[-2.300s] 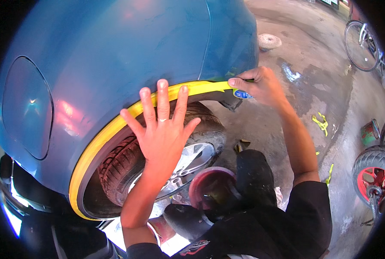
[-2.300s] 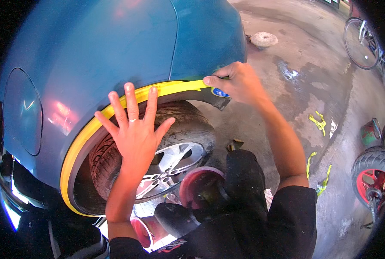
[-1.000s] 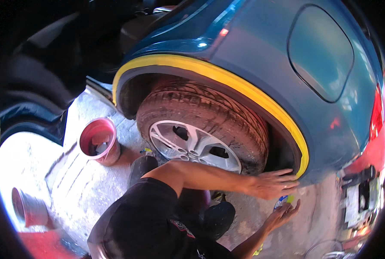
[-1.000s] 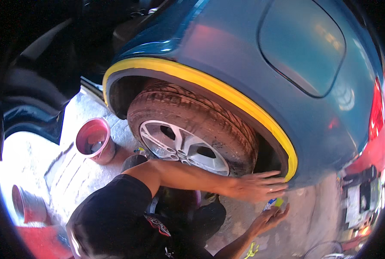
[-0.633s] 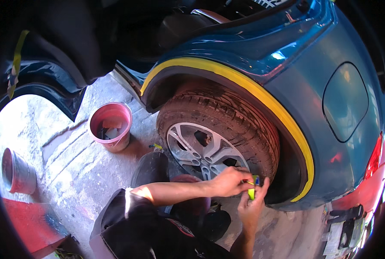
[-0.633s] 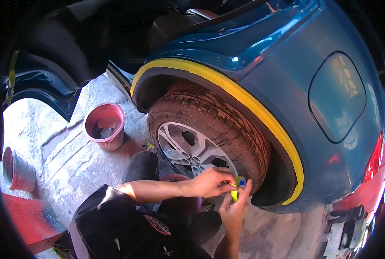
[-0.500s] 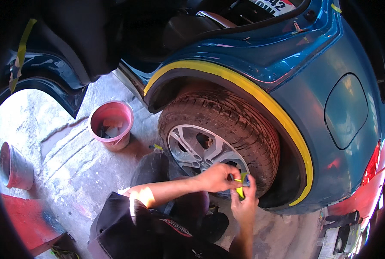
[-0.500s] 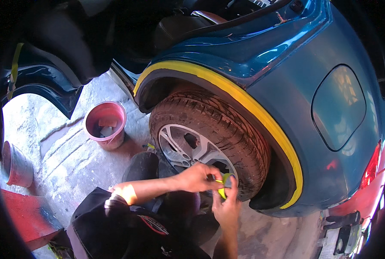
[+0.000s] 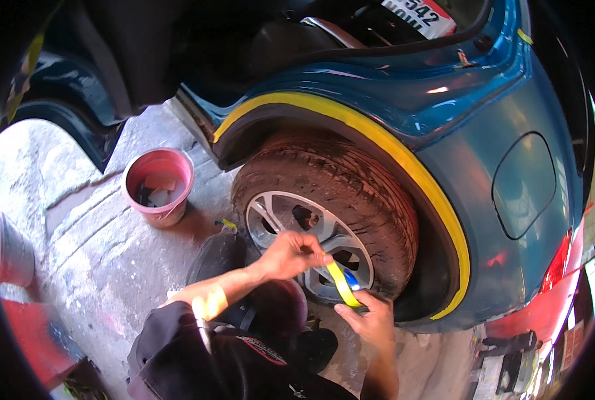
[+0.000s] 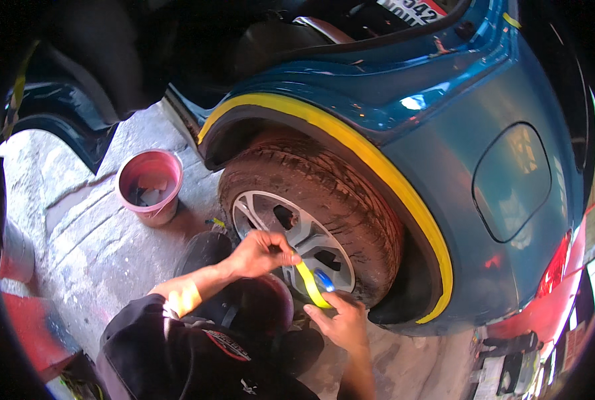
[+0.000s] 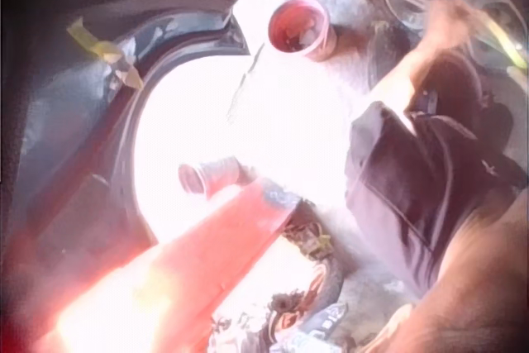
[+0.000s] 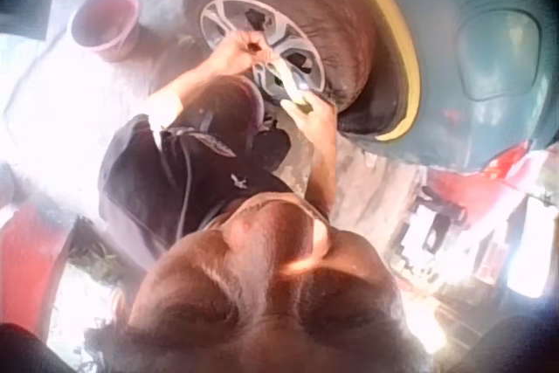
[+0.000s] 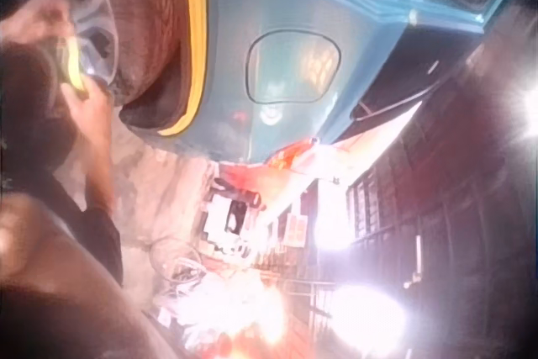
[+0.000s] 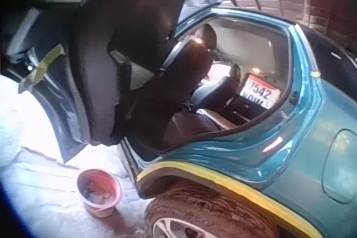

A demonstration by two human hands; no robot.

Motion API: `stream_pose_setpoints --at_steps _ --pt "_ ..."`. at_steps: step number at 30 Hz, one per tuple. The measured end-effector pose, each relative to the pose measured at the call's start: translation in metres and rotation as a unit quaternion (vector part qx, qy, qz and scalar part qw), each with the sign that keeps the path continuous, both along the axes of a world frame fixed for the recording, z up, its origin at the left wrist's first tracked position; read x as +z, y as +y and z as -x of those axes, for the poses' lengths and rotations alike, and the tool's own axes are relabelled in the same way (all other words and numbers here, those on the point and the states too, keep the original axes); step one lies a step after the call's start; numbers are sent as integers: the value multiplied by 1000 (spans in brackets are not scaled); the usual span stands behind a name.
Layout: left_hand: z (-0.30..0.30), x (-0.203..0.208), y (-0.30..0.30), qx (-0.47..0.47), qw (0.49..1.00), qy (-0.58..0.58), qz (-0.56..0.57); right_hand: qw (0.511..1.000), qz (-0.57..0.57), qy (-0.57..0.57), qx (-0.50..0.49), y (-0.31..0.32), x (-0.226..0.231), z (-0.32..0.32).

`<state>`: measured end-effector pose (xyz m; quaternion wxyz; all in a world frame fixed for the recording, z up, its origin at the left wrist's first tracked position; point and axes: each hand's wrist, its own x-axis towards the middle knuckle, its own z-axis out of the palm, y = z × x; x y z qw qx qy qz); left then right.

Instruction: The person applies yellow masking tape around the wheel arch of a teal car, then removes a white polishing pad from a power tool. They walk to a red wall and wash the pad under a running tap, repeatedly squeezing and rinsing it.

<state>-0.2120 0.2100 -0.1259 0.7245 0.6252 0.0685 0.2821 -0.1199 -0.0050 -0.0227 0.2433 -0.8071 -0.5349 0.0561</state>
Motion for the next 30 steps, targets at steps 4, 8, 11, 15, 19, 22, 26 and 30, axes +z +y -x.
stream_pose_setpoints --at_steps 4,8,11,15,19,22,26,30 --pt "19 -13 76 185 979 -84 29 995 81 -60 -22 -16 39 2" --pt "64 -12 186 439 894 -80 -30 973 174 -82 -128 -55 105 -3" --pt "98 -11 233 506 853 -109 63 984 62 50 -158 -101 148 -40" --pt "81 -94 275 475 849 -159 170 986 -39 -124 -102 -101 236 -68" --pt "37 -123 265 457 824 -181 282 948 -184 -260 -16 1 282 -63" --pt "-5 -140 267 400 798 -213 397 955 -211 -205 26 67 311 -40" --pt "-1 -143 269 430 795 -198 379 944 -298 -122 70 117 331 -61" --pt "-15 -127 272 450 799 -214 336 953 -234 -173 82 125 378 -54"
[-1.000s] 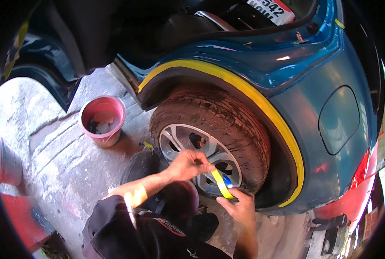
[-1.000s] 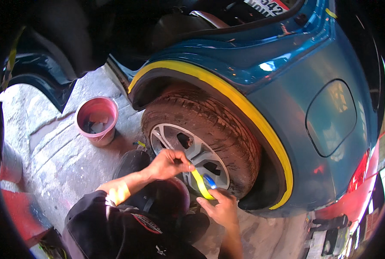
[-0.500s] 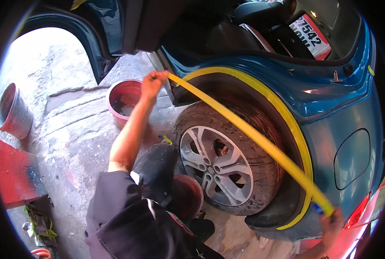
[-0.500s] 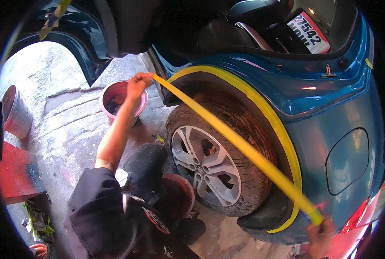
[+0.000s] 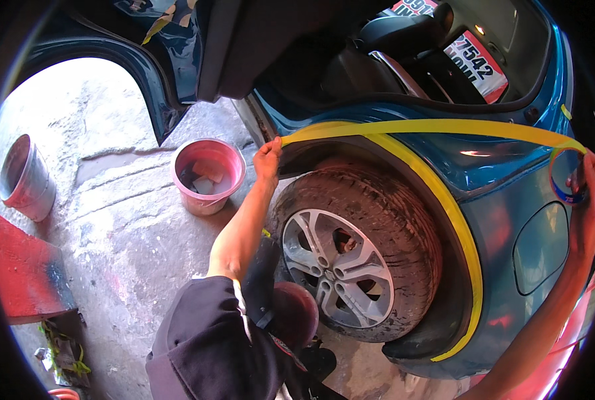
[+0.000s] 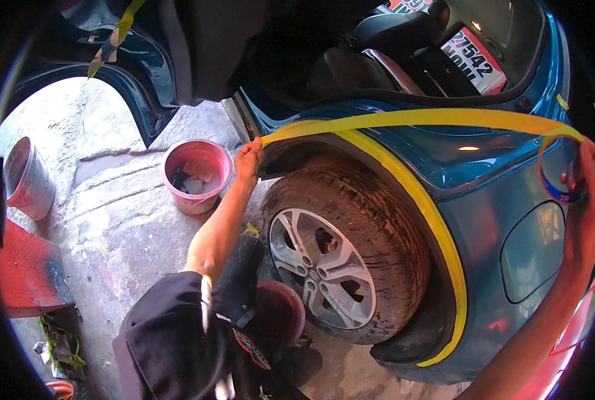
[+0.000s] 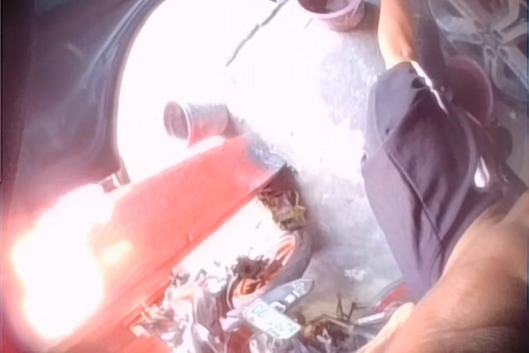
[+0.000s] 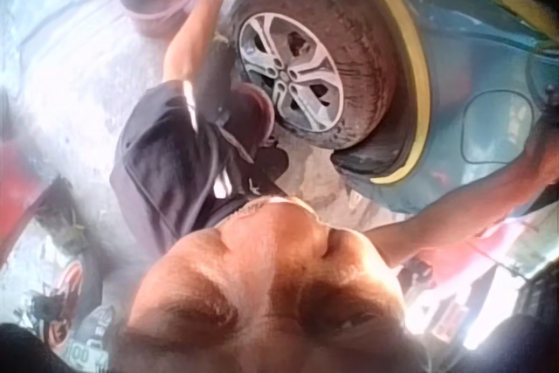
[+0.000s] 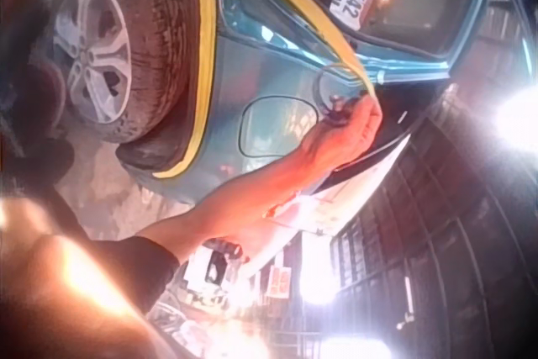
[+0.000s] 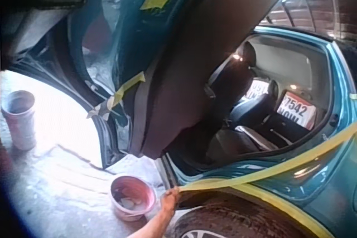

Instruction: The person applies yellow masking tape around the wheel arch of a teal car, then removes a white polishing pad from a power tool. They walk to a red wall and wash the pad under a running tap, repeatedly squeezing and rinsing it.

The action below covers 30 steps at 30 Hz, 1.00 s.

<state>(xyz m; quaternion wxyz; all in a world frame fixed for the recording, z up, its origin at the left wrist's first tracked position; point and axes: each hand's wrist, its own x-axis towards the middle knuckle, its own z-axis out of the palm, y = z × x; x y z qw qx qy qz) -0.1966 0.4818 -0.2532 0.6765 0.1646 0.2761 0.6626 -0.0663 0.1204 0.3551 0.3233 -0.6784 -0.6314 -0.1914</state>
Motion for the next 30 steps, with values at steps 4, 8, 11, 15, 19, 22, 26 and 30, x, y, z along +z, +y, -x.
stream_pose_setpoints --at_steps 4,8,11,15,19,22,26,30 --pt "0 10 2 26 998 52 -13 994 -38 -91 -55 -2 -2 5" --pt "21 26 4 37 993 99 -58 996 1 22 85 -61 -16 -8" --pt "25 72 -5 41 982 137 -124 998 43 30 -17 -178 -18 -26" --pt "22 144 -15 38 959 174 -221 974 74 44 -208 -323 -75 -29" --pt "16 180 -38 -8 946 153 -287 955 3 96 -282 -358 -139 -57" --pt "15 169 -46 -4 951 170 -258 959 -25 61 -275 -359 -139 -69" --pt "19 114 -42 11 972 139 -187 973 23 46 -226 -325 -122 -50" --pt "16 51 -35 -1 986 115 -122 977 59 28 -205 -251 -103 -13"
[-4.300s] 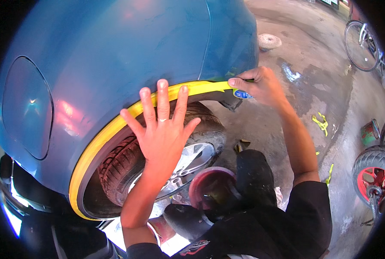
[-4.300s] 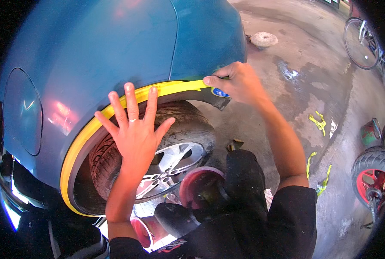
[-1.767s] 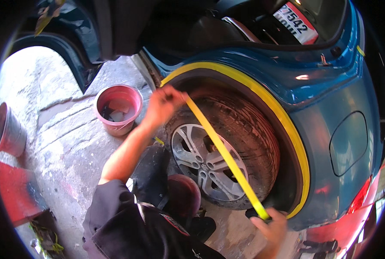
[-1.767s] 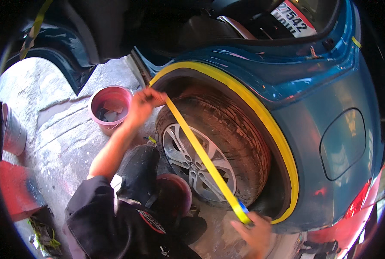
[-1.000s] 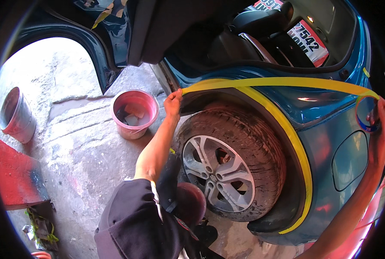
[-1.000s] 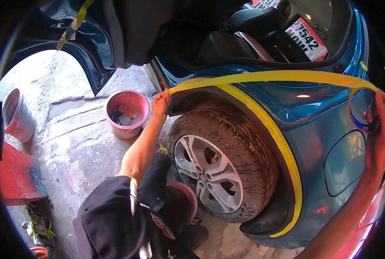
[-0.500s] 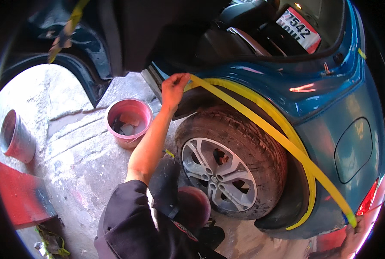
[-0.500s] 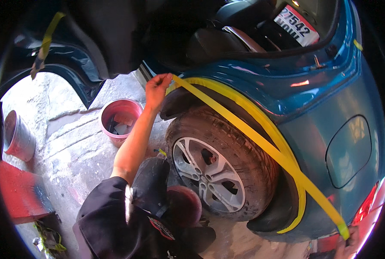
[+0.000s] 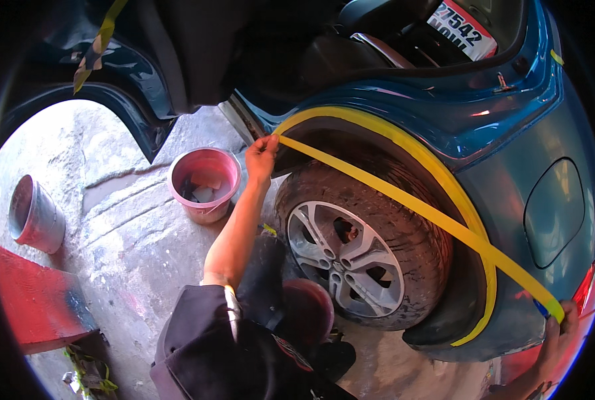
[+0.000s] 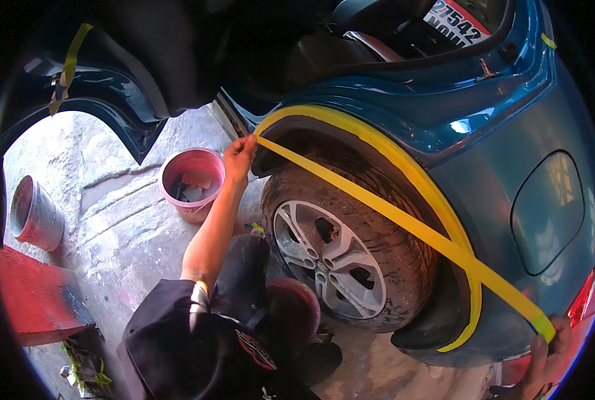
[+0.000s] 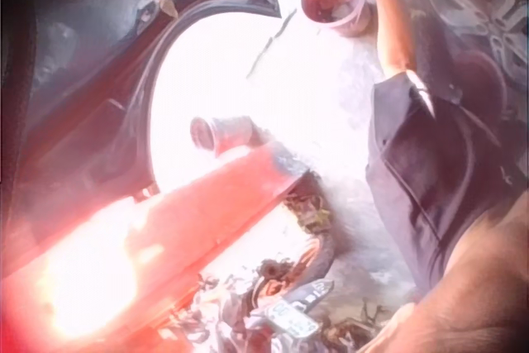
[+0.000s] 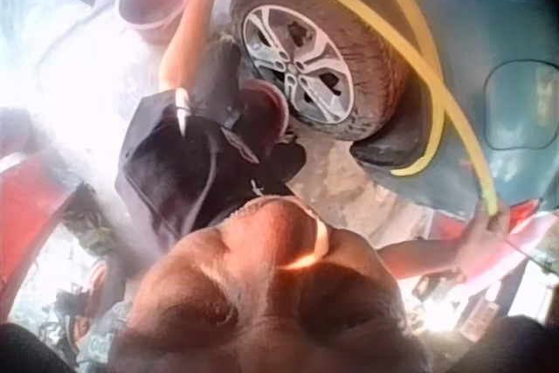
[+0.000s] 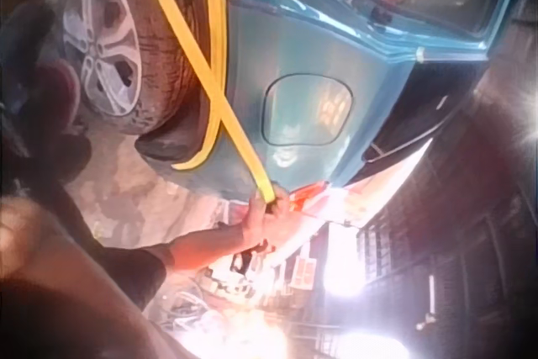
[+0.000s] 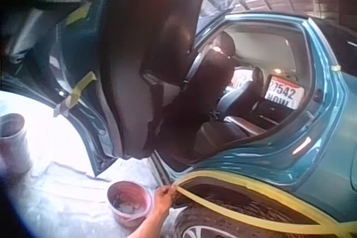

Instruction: The person applies yellow masking tape around the wheel arch of a teal car, then removes a white polishing pad from a power tool. They walk to a red wall and wash the pad under a running tap, repeatedly squeezing and rinsing it.

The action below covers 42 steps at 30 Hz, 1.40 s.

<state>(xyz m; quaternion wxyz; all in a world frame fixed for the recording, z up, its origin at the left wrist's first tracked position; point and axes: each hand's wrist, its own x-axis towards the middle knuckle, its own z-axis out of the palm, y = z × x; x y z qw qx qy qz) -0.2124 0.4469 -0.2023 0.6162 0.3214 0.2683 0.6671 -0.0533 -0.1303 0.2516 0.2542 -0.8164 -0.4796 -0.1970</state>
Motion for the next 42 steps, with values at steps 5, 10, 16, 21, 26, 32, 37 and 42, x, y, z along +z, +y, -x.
stream_pose_setpoints --at_steps 5,10,16,21,26,32,37,42 --pt "2 -21 6 19 999 -4 31 999 -13 -35 22 43 7 10" --pt "9 -13 17 41 999 20 -7 1000 -9 6 26 31 8 17" --pt "10 13 10 27 999 19 4 999 -22 4 35 21 -3 18" --pt "-4 2 10 18 1000 0 -4 999 16 -14 32 7 3 9" --pt "-1 -52 13 -10 998 -29 61 989 24 -142 17 61 7 22" --pt "-1 -104 2 -12 981 -74 180 961 16 -242 131 217 32 38" --pt "-3 -119 25 -15 979 -103 175 931 -41 -335 141 344 58 65" --pt "-31 -109 30 -15 983 -71 171 941 0 -294 168 391 101 48"
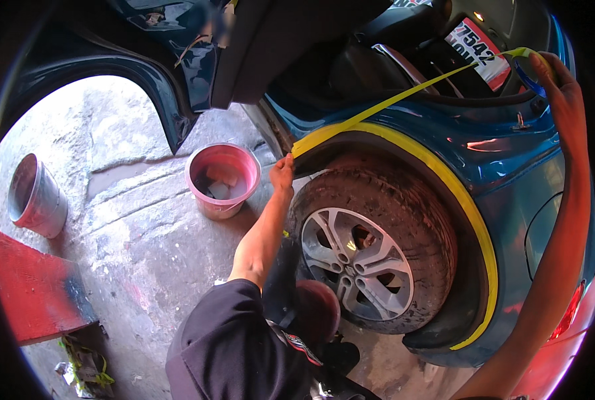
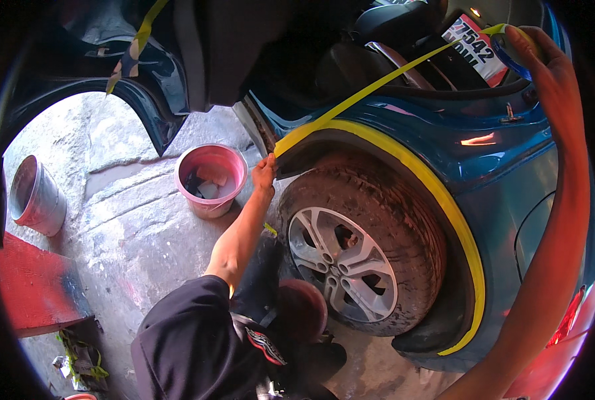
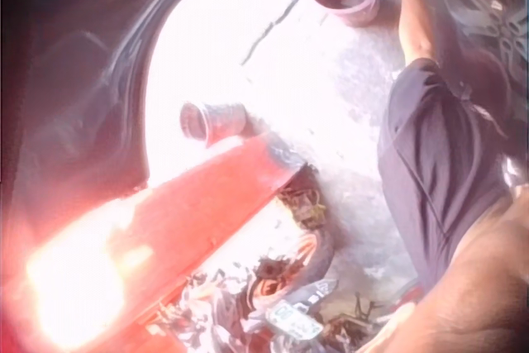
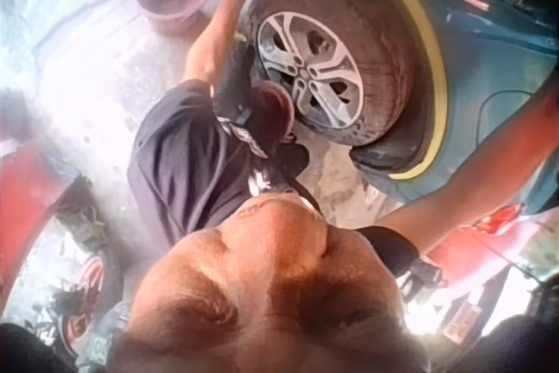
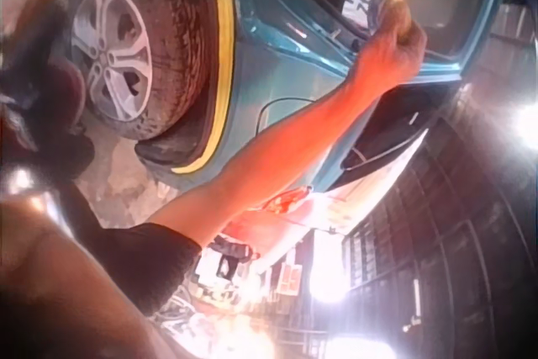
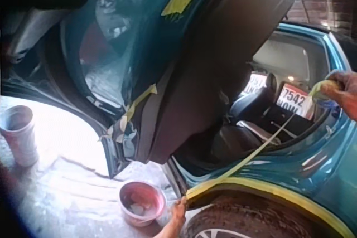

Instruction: The person applies yellow masking tape around the wheel arch of a teal car, then removes a white polishing pad from a power tool. They walk to a red wall and wash the pad under a running tap, repeatedly squeezing and rinsing it.

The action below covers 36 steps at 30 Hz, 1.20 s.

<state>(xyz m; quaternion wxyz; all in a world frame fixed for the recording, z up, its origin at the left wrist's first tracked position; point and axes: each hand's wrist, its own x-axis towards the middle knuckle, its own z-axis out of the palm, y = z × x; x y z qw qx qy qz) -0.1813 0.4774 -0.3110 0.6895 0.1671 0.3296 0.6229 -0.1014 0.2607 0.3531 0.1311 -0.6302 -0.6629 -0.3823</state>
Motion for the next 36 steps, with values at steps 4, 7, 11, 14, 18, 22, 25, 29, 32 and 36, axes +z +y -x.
stream_pose_setpoints --at_steps 4,7,11,14,18,22,25,29,32,36 --pt "3 5 4 8 998 62 13 1000 -13 -8 -13 0 2 -9" --pt "5 8 6 23 996 83 16 999 -28 11 -31 -3 4 -25" --pt "5 2 19 92 978 182 39 996 -66 53 -31 -9 5 -33" --pt "-13 15 2 113 969 210 61 992 -89 83 -16 -22 18 -29" --pt "7 35 -16 115 986 110 60 992 -82 97 -4 -22 7 -38" --pt "50 80 -61 -140 975 -168 43 993 -58 96 22 -17 -4 -30" --pt "65 91 -84 -298 936 -149 -115 997 -46 69 -5 -23 12 -20" --pt "120 80 -93 -407 850 -165 -291 993 -67 97 -7 -17 7 -40" --pt "122 73 -93 -409 848 -194 -274 990 -79 111 -26 -29 23 -31" --pt "124 67 -74 -401 885 -41 -233 991 -87 73 -63 -34 32 -43"
